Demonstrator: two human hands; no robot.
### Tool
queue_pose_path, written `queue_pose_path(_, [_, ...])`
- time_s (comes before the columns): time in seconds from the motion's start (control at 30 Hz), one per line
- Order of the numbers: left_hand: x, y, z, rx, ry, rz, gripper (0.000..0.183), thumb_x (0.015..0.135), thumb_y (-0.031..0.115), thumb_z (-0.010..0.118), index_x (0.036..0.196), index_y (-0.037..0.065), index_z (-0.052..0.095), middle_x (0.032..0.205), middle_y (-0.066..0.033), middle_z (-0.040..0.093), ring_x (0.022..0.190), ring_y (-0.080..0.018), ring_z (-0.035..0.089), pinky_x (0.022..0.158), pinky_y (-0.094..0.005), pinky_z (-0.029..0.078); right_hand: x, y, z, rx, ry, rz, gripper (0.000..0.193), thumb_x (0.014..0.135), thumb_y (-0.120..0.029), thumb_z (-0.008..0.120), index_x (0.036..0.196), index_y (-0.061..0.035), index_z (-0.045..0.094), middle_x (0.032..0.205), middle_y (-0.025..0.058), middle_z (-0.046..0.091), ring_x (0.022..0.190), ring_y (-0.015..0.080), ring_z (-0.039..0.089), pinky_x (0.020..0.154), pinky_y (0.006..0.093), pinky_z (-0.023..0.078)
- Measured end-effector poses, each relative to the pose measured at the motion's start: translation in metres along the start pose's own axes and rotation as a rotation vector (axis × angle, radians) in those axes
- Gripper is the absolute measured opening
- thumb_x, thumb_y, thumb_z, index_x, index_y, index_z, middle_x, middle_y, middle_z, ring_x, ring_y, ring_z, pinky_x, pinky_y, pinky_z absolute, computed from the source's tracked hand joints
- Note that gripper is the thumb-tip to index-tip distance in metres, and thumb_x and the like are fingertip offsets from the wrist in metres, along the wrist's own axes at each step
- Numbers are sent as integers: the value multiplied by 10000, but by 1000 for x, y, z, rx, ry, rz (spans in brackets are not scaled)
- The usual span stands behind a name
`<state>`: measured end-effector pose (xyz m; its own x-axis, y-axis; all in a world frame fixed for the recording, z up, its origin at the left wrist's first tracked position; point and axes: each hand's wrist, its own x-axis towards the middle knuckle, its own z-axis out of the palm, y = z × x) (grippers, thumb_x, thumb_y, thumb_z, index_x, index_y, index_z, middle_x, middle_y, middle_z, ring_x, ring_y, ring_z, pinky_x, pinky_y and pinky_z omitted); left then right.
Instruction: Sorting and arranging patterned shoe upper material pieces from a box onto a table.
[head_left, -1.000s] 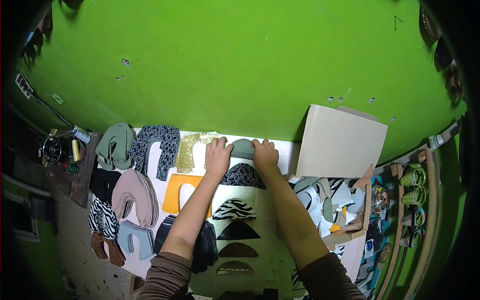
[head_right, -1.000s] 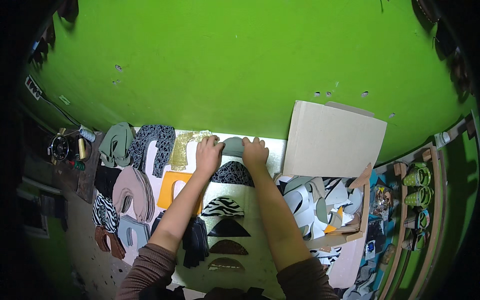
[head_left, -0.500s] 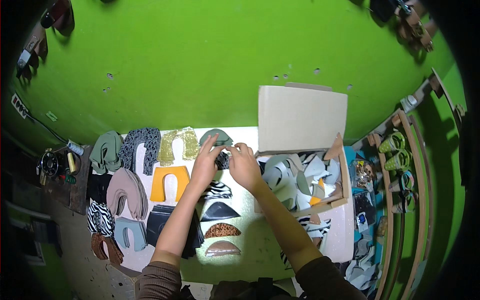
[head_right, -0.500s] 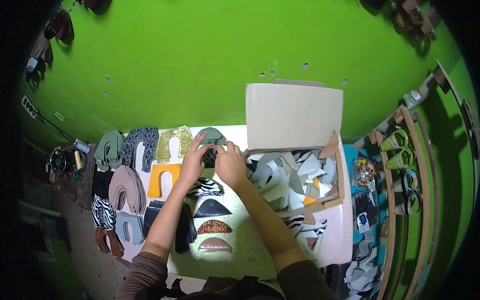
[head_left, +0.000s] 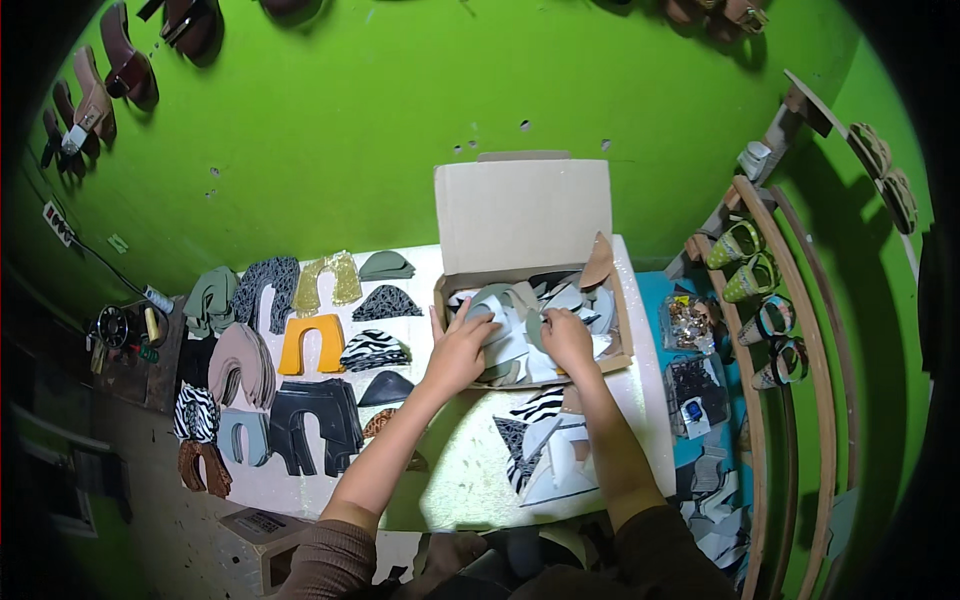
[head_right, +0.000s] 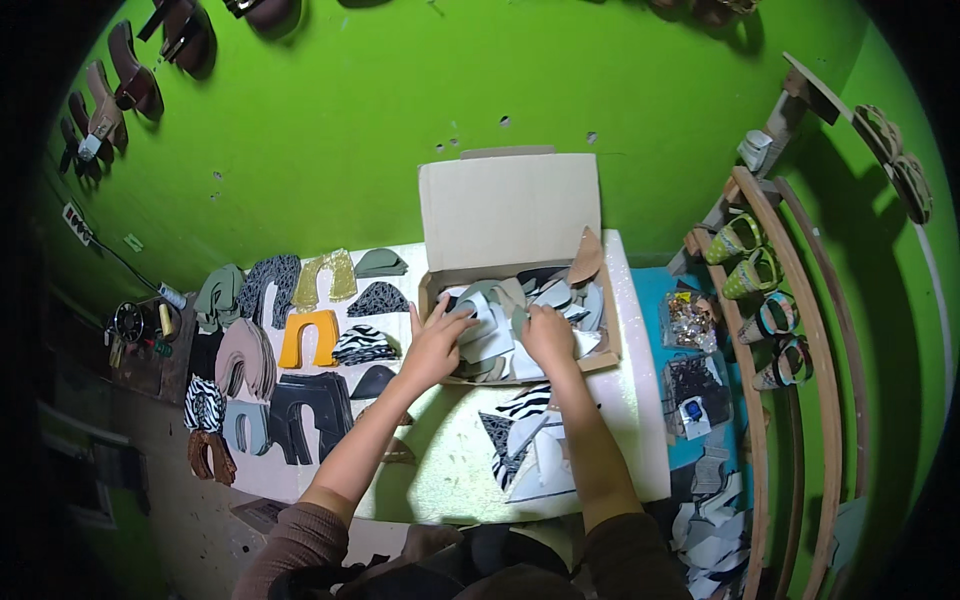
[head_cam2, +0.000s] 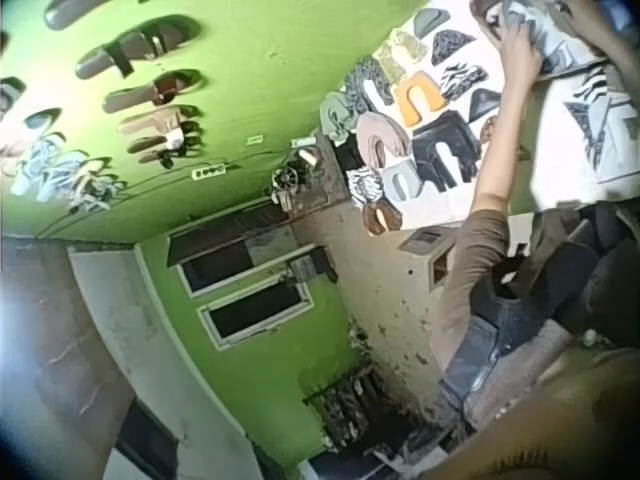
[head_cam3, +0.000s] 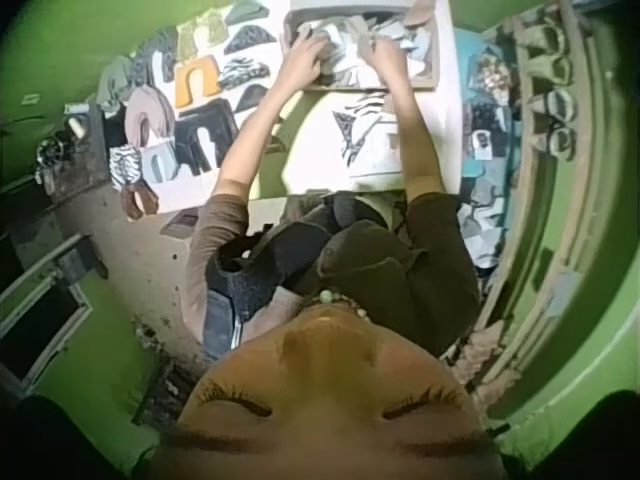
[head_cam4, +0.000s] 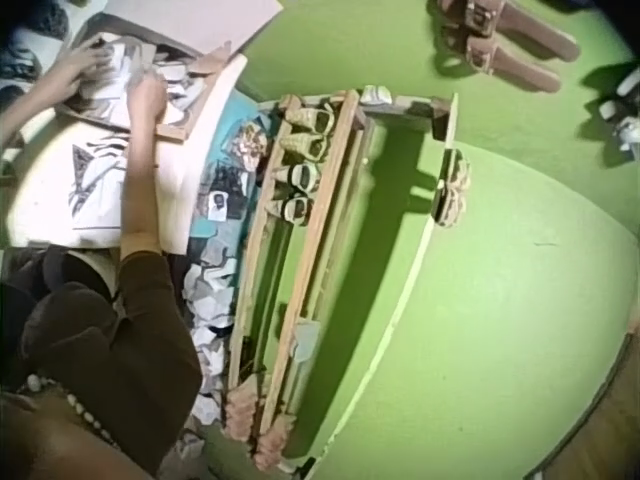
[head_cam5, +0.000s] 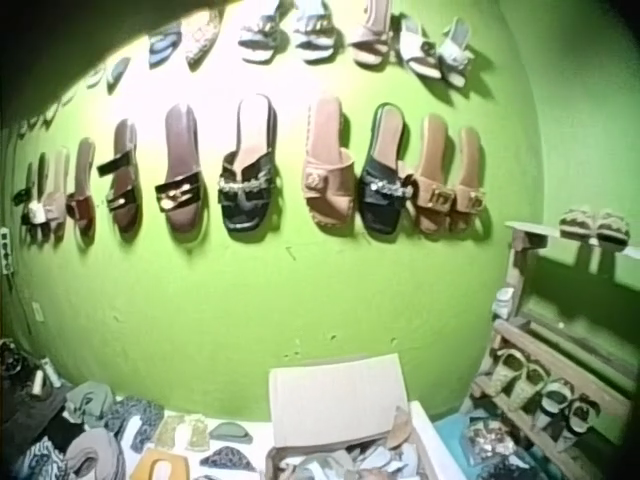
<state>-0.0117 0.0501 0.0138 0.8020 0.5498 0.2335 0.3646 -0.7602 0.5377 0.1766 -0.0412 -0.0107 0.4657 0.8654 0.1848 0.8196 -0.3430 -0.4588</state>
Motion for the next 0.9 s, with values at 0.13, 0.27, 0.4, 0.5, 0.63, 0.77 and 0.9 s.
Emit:
queue_pose_path(0.13, [6,21,16,11,-57,-98,387,741,-5,466,1080,137,585,1125,-62,581,1300,-323,310,1016,-651,-4,0,19,4,-81,-230,112,340,755,-206,612,1038,-23,565,980,196,600,892,352,590,769,428,476])
queue_pose_path(0.27, [-4,29,37,-40,-44,-155,347,754,25,462,1056,127,600,1100,-58,584,1260,-333,359,1017,-652,18,7,17,11,-38,-306,103,419,752,-205,629,1119,-46,504,941,186,623,870,352,602,749,433,480])
queue_pose_path(0.4, [-11,43,40,-78,-29,-184,340,763,26,457,1059,116,600,1091,-83,585,1220,-340,402,1052,-573,110,12,38,19,120,-342,95,439,735,-190,657,1117,-39,502,860,171,643,777,311,625,700,382,491])
queue_pose_path(0.5, [-18,38,35,-180,-45,-162,339,827,25,426,1144,61,538,1125,-131,571,1096,-318,517,986,-421,341,9,38,19,479,-272,119,406,751,-145,670,1101,-21,506,815,122,646,697,190,615,628,294,474])
queue_pose_path(0.63, [-24,35,33,-574,31,-337,414,920,214,487,1262,-5,403,1111,-125,570,985,-171,556,841,-287,433,-9,6,-2,1128,-242,296,296,809,-100,646,1047,-2,500,814,59,615,663,92,532,603,225,439])
queue_pose_path(0.77, [-25,49,35,-874,72,-441,355,886,188,570,1167,-7,476,918,-46,580,780,-84,550,706,-219,440,-45,-21,2,1426,-224,337,292,815,-103,641,1044,-51,467,829,39,602,757,90,537,658,225,426])
queue_pose_path(0.9, [-41,44,45,-867,120,-374,203,875,162,576,994,-1,551,803,-12,570,706,-69,520,648,-213,427,-58,-26,-8,1445,-145,197,282,828,-95,621,1070,-46,487,818,6,590,741,67,524,643,207,410])
